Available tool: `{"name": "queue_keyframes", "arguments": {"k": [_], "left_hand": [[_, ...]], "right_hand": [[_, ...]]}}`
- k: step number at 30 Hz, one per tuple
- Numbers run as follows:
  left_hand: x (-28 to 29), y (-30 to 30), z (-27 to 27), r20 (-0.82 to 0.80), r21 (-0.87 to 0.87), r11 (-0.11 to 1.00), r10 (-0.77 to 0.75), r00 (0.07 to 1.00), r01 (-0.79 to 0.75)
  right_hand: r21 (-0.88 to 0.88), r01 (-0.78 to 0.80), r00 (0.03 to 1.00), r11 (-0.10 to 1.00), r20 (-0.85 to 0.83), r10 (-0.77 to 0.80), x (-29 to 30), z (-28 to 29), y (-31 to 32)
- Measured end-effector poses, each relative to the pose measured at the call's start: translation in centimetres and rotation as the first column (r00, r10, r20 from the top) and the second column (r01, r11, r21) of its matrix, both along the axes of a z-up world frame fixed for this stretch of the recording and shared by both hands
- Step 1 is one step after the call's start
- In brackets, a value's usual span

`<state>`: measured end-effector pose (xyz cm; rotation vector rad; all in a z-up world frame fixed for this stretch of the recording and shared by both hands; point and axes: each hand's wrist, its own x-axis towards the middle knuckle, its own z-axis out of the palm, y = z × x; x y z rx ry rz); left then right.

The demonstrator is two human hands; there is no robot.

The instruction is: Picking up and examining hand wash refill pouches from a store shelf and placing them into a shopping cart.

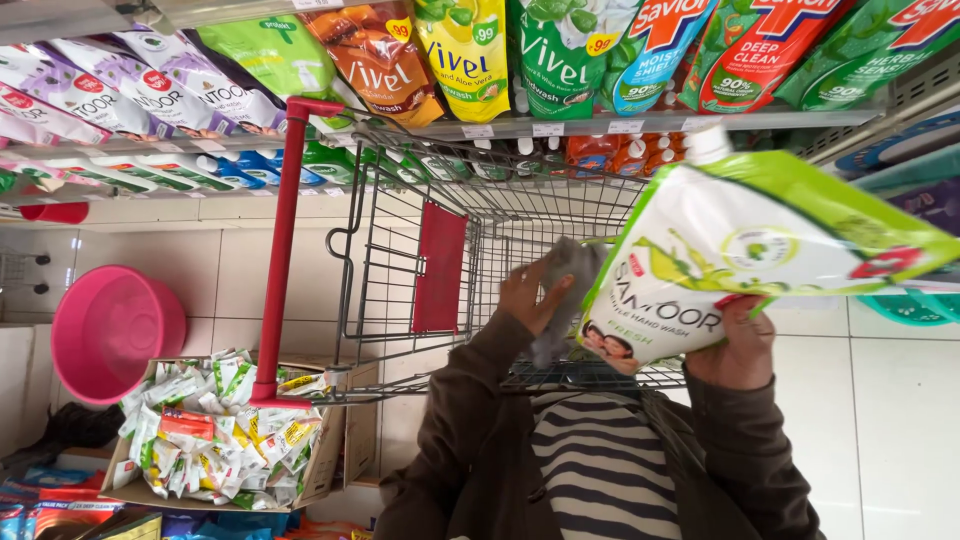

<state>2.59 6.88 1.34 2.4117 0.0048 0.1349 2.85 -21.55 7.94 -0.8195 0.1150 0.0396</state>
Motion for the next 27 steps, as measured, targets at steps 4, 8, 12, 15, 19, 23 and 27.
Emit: {"name": "queue_keyframes", "arguments": {"k": [4, 8, 12, 15, 19, 23, 27], "left_hand": [[0.9, 0.2, -0.5, 0.045, -0.457, 0.875, -0.155, 0.987, 0.158], [0.3, -1.0, -0.6, 0.184, -0.896, 0.301, -0.418, 0.890, 0.327], [-0.2, -2.4, 0.4, -0.092, -0.894, 0.432, -0.439, 0.894, 0.120], [-1.3, -2.9, 1.8, -0.003, -0.910, 0.390, -0.348, 0.937, 0.142], [-2.8, -3.9, -0.2, -0.082, -0.905, 0.424, -0.239, 0.968, 0.027], [-3.4, -4.3, -0.1, -0.081, -0.887, 0.462, -0.129, 0.988, -0.012], [-3.9, -4.3, 0.8, -0.131, -0.849, 0.526, -0.109, 0.985, -0.054]], "right_hand": [[-0.031, -0.057, 0.994, 0.998, -0.095, 0.054, 0.4, 1.1, 1.4], [0.146, -0.234, 0.945, 0.961, -0.197, 0.260, 2.0, 3.8, 3.7], [0.248, -0.306, 0.870, 0.919, -0.320, 0.376, 3.8, -0.3, 3.5], [-0.050, -0.332, 0.916, 0.942, -0.256, 0.309, 3.3, -5.5, 1.1], [-0.636, -0.338, 0.924, 0.694, -0.085, 0.372, 2.0, -5.6, 2.5], [-0.440, -0.450, 0.870, 0.777, -0.020, 0.493, 0.0, -3.4, 3.9], [-0.464, -0.462, 0.872, 0.756, -0.078, 0.484, -0.5, -3.2, 4.2]]}}
